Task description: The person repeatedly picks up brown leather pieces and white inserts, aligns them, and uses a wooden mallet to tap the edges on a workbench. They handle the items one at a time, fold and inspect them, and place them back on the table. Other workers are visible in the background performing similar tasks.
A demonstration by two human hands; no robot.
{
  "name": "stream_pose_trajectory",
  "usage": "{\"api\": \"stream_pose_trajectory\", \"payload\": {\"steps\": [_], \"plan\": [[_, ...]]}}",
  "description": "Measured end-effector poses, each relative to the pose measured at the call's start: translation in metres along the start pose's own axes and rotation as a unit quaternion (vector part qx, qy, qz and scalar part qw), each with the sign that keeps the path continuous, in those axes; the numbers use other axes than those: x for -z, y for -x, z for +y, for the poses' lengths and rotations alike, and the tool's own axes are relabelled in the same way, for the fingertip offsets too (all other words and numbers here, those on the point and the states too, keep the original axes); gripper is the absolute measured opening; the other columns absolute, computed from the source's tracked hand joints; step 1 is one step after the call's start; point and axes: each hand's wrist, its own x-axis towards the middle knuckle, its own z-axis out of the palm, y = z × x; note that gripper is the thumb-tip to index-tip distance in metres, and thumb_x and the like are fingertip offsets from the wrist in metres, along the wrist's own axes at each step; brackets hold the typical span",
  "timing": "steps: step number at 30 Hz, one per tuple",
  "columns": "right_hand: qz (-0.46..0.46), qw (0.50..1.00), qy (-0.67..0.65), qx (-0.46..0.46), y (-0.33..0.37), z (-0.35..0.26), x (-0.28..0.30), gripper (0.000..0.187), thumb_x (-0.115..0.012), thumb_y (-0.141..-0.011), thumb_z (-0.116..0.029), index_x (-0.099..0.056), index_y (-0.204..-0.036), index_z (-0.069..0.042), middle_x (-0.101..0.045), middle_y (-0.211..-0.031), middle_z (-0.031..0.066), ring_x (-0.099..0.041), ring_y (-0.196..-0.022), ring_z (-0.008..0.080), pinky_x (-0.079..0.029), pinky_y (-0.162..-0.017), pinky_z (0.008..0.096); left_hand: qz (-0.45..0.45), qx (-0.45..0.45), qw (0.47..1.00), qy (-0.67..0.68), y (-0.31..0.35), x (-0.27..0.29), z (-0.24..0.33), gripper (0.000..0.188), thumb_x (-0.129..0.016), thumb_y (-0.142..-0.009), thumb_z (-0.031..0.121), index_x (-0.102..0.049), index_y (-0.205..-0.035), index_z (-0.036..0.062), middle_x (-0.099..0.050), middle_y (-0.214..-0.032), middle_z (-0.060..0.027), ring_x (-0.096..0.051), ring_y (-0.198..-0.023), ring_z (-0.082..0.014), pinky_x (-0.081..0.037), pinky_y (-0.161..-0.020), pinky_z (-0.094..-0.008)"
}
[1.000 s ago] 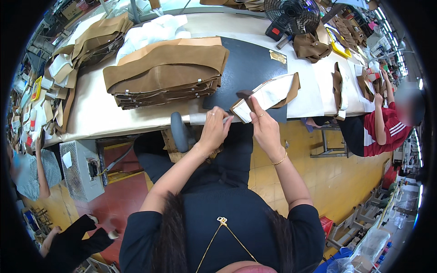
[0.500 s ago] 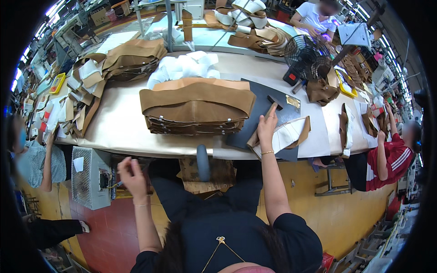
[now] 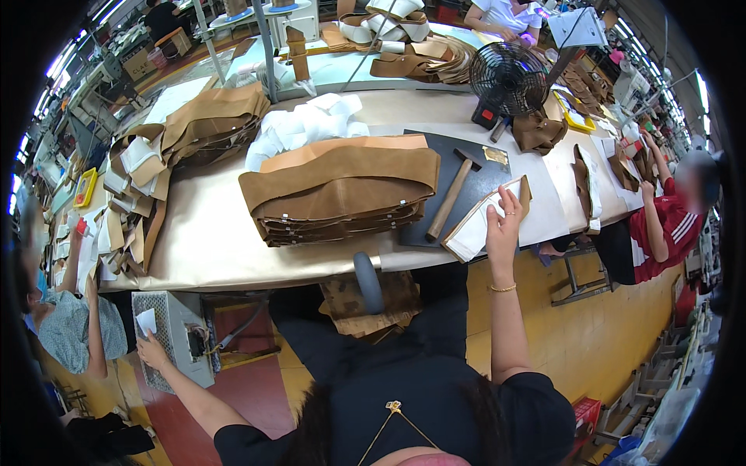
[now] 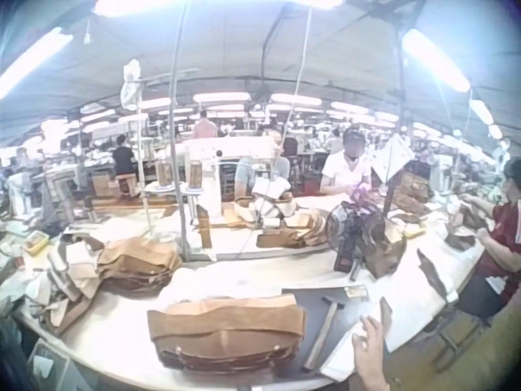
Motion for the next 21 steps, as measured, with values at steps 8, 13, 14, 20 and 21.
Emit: {"api": "stream_pose_trajectory", "payload": {"steps": [8,13,14,20,21], "plan": [[-0.047,0.997,0.048,0.026,0.009,-0.033,-0.004,0.030,-0.057,-0.099,-0.019,-0.066,-0.125,-0.005,-0.045,-0.140,0.0128,-0.050,-0.124,0.0260,-0.048,-0.096,0.0352,-0.052,0.011,0.993,0.106,0.006,-0.006,0.041,0.055,-0.046,-0.100,0.053,-0.060,-0.132,0.0107,-0.061,-0.129,-0.0142,-0.059,-0.117,-0.0347,-0.047,-0.090,-0.0549],[-0.060,0.997,0.033,0.046,0.008,-0.042,-0.014,0.025,-0.058,-0.098,-0.017,-0.069,-0.118,-0.006,-0.051,-0.135,0.0129,-0.053,-0.121,0.0263,-0.047,-0.095,0.0356,-0.053,0.007,0.993,0.103,-0.015,-0.013,0.030,0.055,-0.053,-0.096,0.052,-0.062,-0.132,0.0108,-0.062,-0.129,-0.0131,-0.060,-0.117,-0.0345,-0.046,-0.090,-0.0558],[-0.063,0.996,0.036,0.043,0.008,-0.047,-0.014,0.024,-0.058,-0.098,-0.017,-0.070,-0.116,-0.005,-0.052,-0.134,0.0130,-0.054,-0.120,0.0265,-0.047,-0.095,0.0357,-0.085,0.011,0.992,0.095,-0.017,-0.014,0.028,0.055,-0.054,-0.096,0.052,-0.061,-0.132,0.0109,-0.062,-0.130,-0.0128,-0.060,-0.117,-0.0342,-0.046,-0.090,-0.0557],[-0.055,0.993,0.069,0.072,0.016,-0.039,-0.012,0.022,-0.059,-0.098,-0.014,-0.072,-0.113,-0.005,-0.055,-0.130,0.0114,-0.061,-0.103,0.0205,-0.050,-0.089,0.0329,-0.080,0.012,0.976,0.203,-0.030,-0.013,0.020,0.052,-0.061,-0.093,0.050,-0.066,-0.126,0.0101,-0.066,-0.126,-0.0139,-0.063,-0.112,-0.0337,-0.045,-0.091,-0.0536],[-0.050,0.992,0.082,0.087,0.018,-0.038,-0.011,0.022,-0.059,-0.098,-0.014,-0.072,-0.113,-0.005,-0.056,-0.130,0.0107,-0.063,-0.097,0.0176,-0.051,-0.086,0.0315,-0.062,0.027,0.973,0.219,-0.028,-0.011,0.026,0.052,-0.061,-0.093,0.049,-0.066,-0.126,0.0091,-0.066,-0.126,-0.0146,-0.064,-0.112,-0.0340,-0.046,-0.091,-0.0522]]}}
